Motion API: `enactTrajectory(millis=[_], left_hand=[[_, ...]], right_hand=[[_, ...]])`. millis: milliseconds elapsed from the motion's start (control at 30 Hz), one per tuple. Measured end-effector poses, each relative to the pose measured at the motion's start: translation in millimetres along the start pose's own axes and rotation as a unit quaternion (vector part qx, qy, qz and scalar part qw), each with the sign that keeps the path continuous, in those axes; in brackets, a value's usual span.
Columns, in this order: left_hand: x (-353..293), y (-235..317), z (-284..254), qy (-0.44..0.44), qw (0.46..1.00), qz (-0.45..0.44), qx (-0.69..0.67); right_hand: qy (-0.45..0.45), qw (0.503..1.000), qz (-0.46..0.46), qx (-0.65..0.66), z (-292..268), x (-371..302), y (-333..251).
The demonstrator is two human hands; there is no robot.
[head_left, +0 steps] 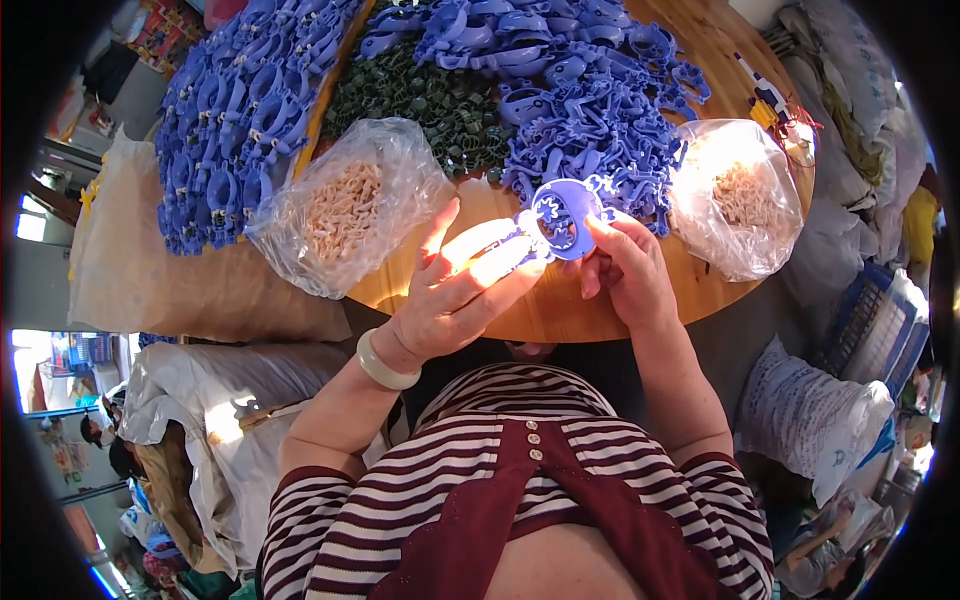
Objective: Assembling small blue plastic toy components by hand at a workbench.
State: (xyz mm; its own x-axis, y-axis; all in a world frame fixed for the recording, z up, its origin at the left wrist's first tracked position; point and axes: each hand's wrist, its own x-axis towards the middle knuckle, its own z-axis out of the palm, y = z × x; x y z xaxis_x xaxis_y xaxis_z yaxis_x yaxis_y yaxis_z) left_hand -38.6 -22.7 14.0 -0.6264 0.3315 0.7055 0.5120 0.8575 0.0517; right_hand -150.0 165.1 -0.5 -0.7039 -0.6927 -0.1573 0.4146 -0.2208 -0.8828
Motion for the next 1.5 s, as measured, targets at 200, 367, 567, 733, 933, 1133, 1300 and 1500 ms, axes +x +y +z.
enactTrajectory(millis=[200, 367, 567, 733, 933, 1133, 1300, 1500], left_hand=[[1.2, -0.1, 0.4, -0.029, 0.999, -0.002, 0.020], [3.4, -0.3, -1.7, -0.053, 0.998, -0.015, 0.018], [1.0, -4.0, -1.9, -0.062, 0.998, -0.020, 0.004], [-0.7, -3.6, -0.9, -0.059, 0.998, -0.022, 0.009], [0.2, -4.1, -0.2, -0.043, 0.999, -0.014, 0.004], [0.4, -4.9, 0.3, -0.044, 0.999, -0.013, 0.007], [2.0, -5.1, -0.9, -0.049, 0.999, -0.020, -0.006], [-0.7, -6.4, -0.5, -0.028, 0.999, -0.015, -0.008]], right_hand=[[0.001, 1.000, 0.005, -0.010, -0.9, 0.0, 0.1], [-0.012, 1.000, 0.005, -0.022, -3.3, 0.8, 1.0], [-0.001, 0.999, 0.017, -0.047, -0.1, -0.1, -1.8], [-0.004, 0.999, 0.008, -0.051, 2.5, -0.6, -3.5], [-0.003, 0.998, 0.004, -0.065, 3.0, -1.3, -5.1], [-0.005, 0.998, 0.005, -0.065, 2.9, -1.1, -5.3], [0.000, 0.998, 0.010, -0.064, 2.9, -1.2, -5.1], [0.006, 0.998, 0.007, -0.060, 3.6, -0.6, -5.1]])
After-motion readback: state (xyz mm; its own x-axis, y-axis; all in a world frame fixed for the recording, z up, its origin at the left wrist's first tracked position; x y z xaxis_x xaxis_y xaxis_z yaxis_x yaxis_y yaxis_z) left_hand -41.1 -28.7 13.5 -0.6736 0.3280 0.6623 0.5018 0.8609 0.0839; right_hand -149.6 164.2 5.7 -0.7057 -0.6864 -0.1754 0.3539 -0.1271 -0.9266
